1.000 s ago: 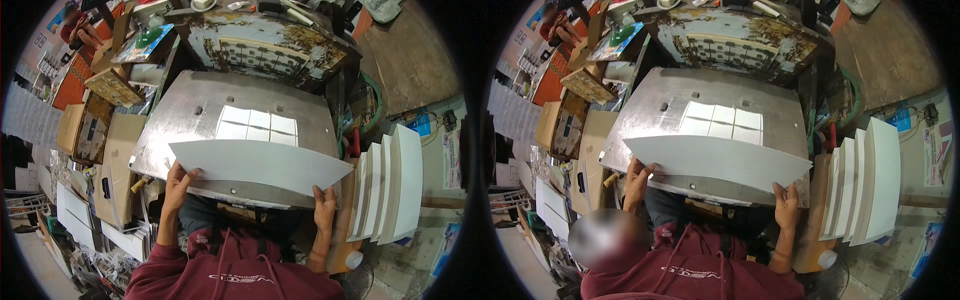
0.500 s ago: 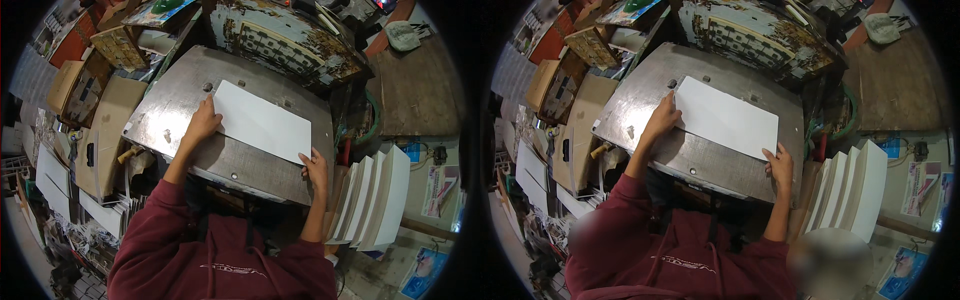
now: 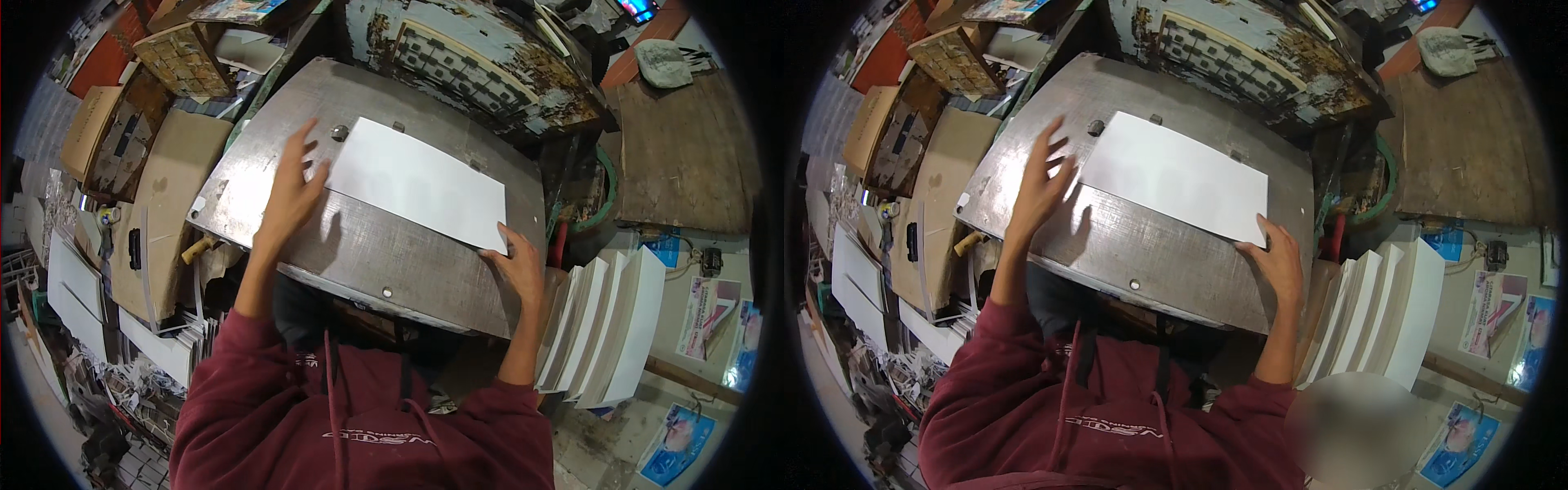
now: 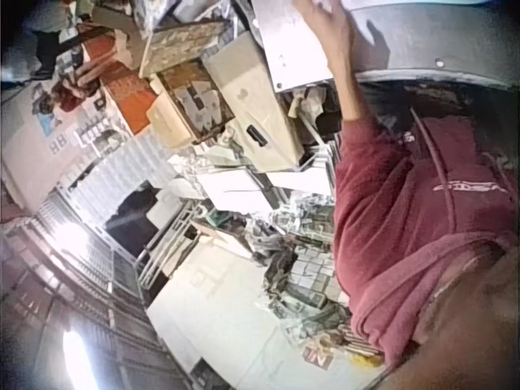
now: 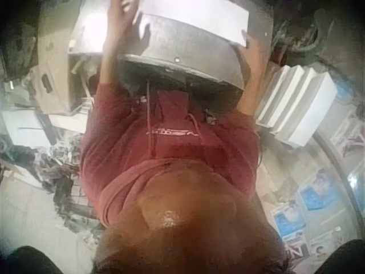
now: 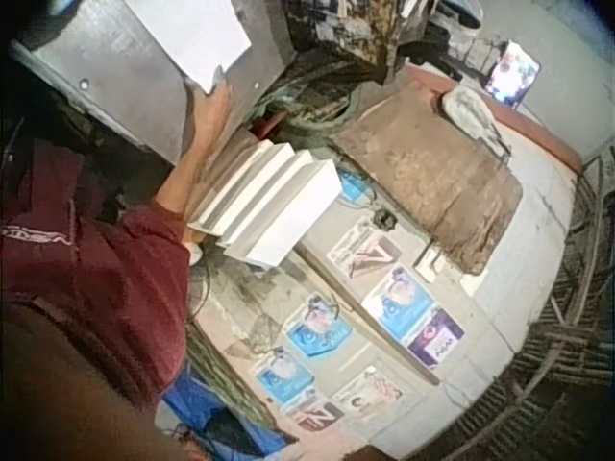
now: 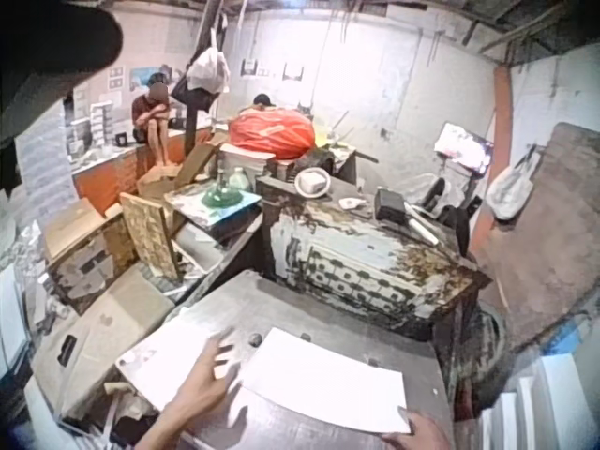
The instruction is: Manually feeding sheets of paper into an industrial platen press or die-cutting machine for processing.
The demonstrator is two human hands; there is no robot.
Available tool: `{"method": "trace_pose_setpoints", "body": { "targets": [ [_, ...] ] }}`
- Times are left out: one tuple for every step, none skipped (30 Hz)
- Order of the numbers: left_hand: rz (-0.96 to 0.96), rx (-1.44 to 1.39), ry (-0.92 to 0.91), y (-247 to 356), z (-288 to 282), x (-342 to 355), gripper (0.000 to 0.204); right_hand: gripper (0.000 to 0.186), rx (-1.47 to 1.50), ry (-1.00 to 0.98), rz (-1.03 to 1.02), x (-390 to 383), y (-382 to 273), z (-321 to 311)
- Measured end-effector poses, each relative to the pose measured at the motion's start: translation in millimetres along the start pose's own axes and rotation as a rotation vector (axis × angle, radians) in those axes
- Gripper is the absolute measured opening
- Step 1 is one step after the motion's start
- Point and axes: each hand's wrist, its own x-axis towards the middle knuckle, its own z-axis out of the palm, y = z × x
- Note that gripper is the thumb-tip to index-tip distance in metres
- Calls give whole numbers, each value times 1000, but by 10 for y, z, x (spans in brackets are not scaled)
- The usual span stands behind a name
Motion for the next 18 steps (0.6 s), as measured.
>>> {"method": "trace_pose_setpoints", "body": {
  "targets": [
    [79,-43,69,53,-73,-98,56,68,-7,-26,8,23,-7,3],
    [107,50,153,95,-182,-195,53,68,-33,-41,-4,41,-10,12],
    [188,145,245,122,-316,-285,51,68,-49,-82,-20,60,-9,18],
    [263,280,366,137,-472,-383,47,68,-56,-54,-16,77,-4,24],
    [356,410,492,135,-629,-487,44,69,-33,-48,-65,82,5,30],
    [308,424,605,114,-760,-594,41,70,-6,-61,-47,91,13,32],
    [309,448,721,68,-886,-695,38,70,-1,-45,-121,80,23,34],
    [197,395,799,-15,-1001,-776,35,70,0,-48,-102,78,29,30],
    [135,363,866,-128,-1115,-843,33,70,3,-47,-78,59,33,28],
    [111,335,890,-279,-1221,-910,29,69,-17,-79,-37,56,36,21],
    [66,263,891,-473,-1324,-981,27,69,-1,-88,-22,47,35,22],
    [-27,315,888,-703,-1400,-1078,27,70,35,-75,-32,34,40,20],
    [3,426,863,-969,-1465,-1160,26,71,60,-68,-10,33,41,20],
    [-107,493,800,-1266,-1509,-1212,26,72,120,-28,-40,18,49,31],
    [-66,616,716,-1562,-1546,-1252,25,72,129,-9,-10,12,63,38],
    [-182,683,513,-1828,-1582,-1271,28,72,110,-6,-25,7,81,51],
    [-314,777,172,-2027,-1648,-1265,44,71,75,-2,-17,-16,119,54],
    [-308,1249,-63,-2191,-1608,-1289,66,70,110,9,-22,-15,141,81]
  ]
}}
